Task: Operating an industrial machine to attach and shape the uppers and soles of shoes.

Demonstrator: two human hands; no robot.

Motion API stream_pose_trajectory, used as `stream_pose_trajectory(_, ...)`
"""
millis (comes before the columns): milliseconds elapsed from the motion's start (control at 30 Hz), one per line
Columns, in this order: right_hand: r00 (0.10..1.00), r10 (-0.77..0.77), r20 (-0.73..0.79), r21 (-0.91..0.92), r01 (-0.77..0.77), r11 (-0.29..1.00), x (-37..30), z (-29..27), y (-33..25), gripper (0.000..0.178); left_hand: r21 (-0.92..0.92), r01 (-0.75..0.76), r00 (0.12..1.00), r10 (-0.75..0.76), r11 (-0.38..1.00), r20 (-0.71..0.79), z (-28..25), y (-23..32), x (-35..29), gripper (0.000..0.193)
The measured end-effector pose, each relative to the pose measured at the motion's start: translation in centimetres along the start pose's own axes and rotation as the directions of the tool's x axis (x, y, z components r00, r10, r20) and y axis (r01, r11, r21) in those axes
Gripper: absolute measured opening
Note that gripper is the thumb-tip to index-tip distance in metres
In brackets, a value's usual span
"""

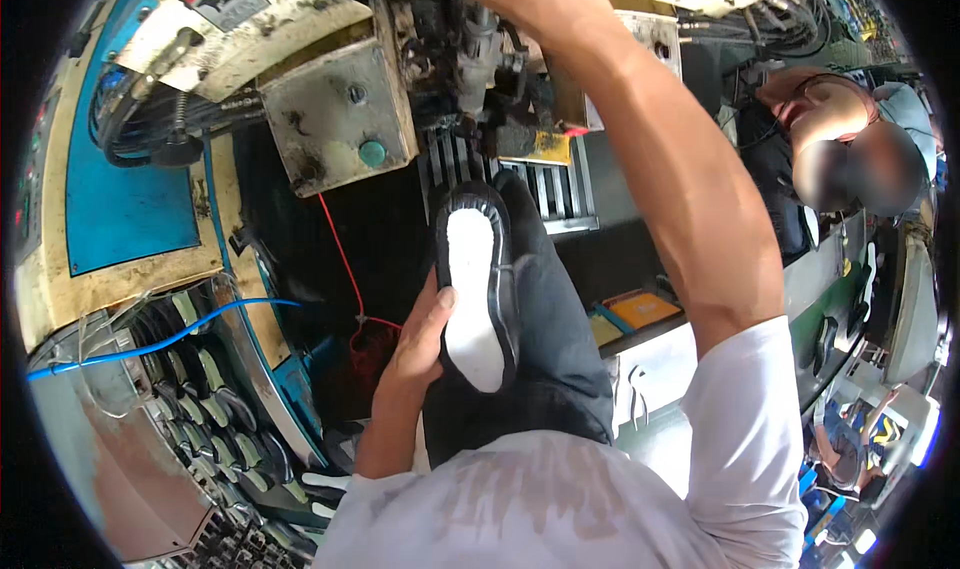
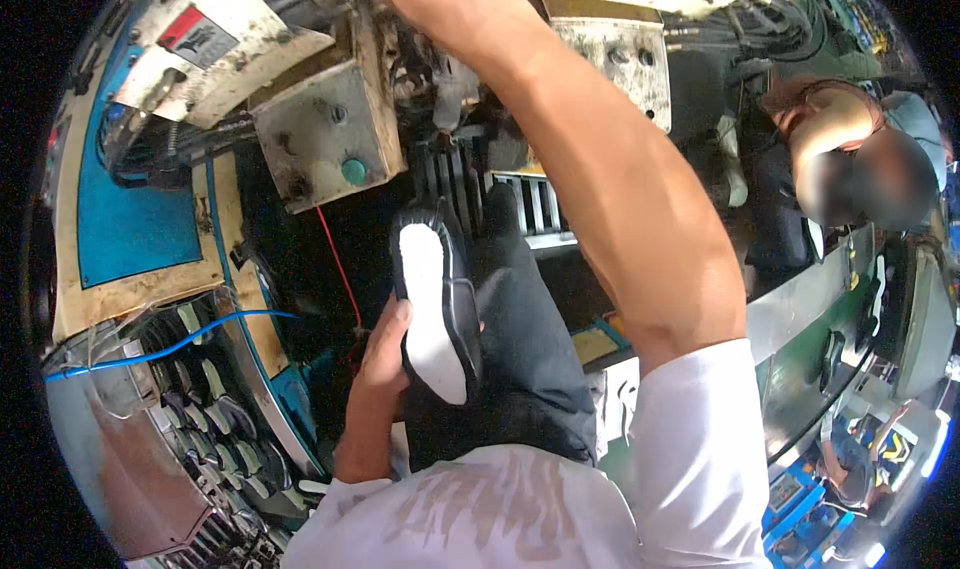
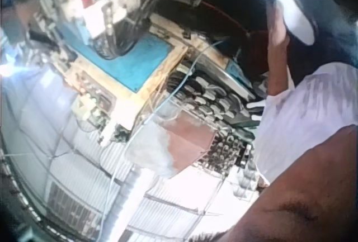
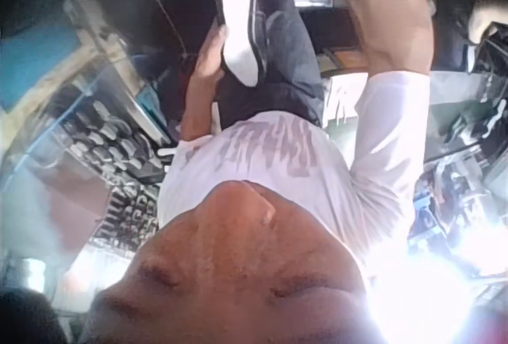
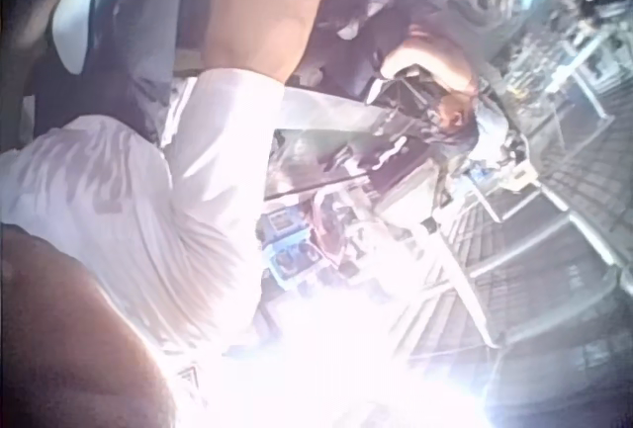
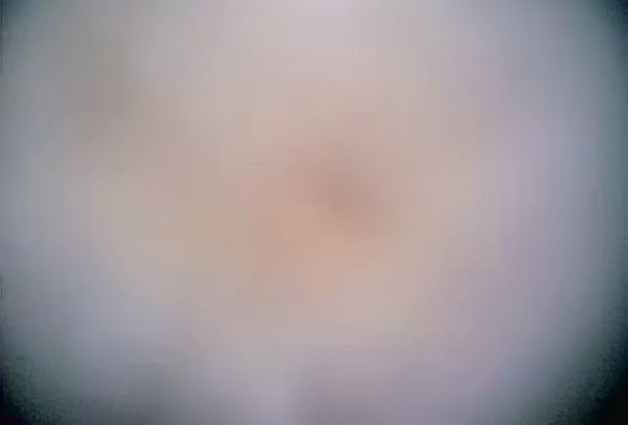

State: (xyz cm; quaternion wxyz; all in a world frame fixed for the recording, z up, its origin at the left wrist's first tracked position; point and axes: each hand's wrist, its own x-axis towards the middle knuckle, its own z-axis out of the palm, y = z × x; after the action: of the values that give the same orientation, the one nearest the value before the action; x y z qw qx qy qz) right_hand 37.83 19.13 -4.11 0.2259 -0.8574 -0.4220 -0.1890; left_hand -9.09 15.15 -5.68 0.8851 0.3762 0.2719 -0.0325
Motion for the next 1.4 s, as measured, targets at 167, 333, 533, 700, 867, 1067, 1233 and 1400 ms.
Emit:
stream_pose_trajectory(167, 0.99, 0.118, 0.077, 0.194, -0.131, 0.972, -2.4, 0.5, 1.6, 0.063, -0.087, 0.014, 1.0, -0.011, 0.996, 0.027, 0.9, 0.4, -0.1, 0.073)
stream_pose_trajectory(333, 0.976, 0.162, 0.144, 0.395, -0.207, 0.895, -8.0, -5.5, -1.6, 0.067, -0.094, -0.011, 0.999, 0.015, 0.995, 0.037, 1.7, 0.8, -2.1, 0.073)
stream_pose_trajectory(533, 0.87, 0.197, 0.453, 0.718, -0.486, 0.497, -24.3, -13.5, -16.8, 0.072, -0.009, -0.095, 0.99, 0.093, 0.995, -0.107, 2.5, 2.3, -6.2, 0.077)
stream_pose_trajectory(700, 0.502, 0.253, 0.827, 0.562, -0.74, -0.371, -32.7, -16.8, -25.2, 0.062, -0.116, -0.172, 0.983, 0.162, 0.978, -0.088, 1.7, -2.0, -11.8, 0.087)
stream_pose_trajectory(867, 0.533, 0.21, 0.819, 0.554, -0.831, -0.052, -37.7, -14.6, -28.3, 0.076, -0.21, -0.306, 0.934, 0.25, 0.928, -0.255, -1.1, -7.9, -18.4, 0.085)
stream_pose_trajectory(1067, 0.508, -0.22, 0.833, 0.537, -0.838, 0.096, -39.7, -11.2, -26.6, 0.059, 0.037, -0.535, 0.484, 0.342, 0.844, -0.806, -2.1, -10.1, -31.8, 0.089)
stream_pose_trajectory(1233, 0.298, -0.194, 0.935, 0.274, -0.951, -0.141, -42.5, -6.2, -19.2, 0.059, 0.446, -0.566, -0.241, 0.378, 0.694, -0.894, -3.8, -16.8, -44.9, 0.089)
stream_pose_trajectory(1400, 0.275, -0.256, 0.927, 0.202, -0.939, -0.279, -43.4, -0.7, -13.3, 0.049, 0.442, -0.392, -0.573, 0.162, 0.807, -0.803, -5.0, -27.6, -57.5, 0.084)
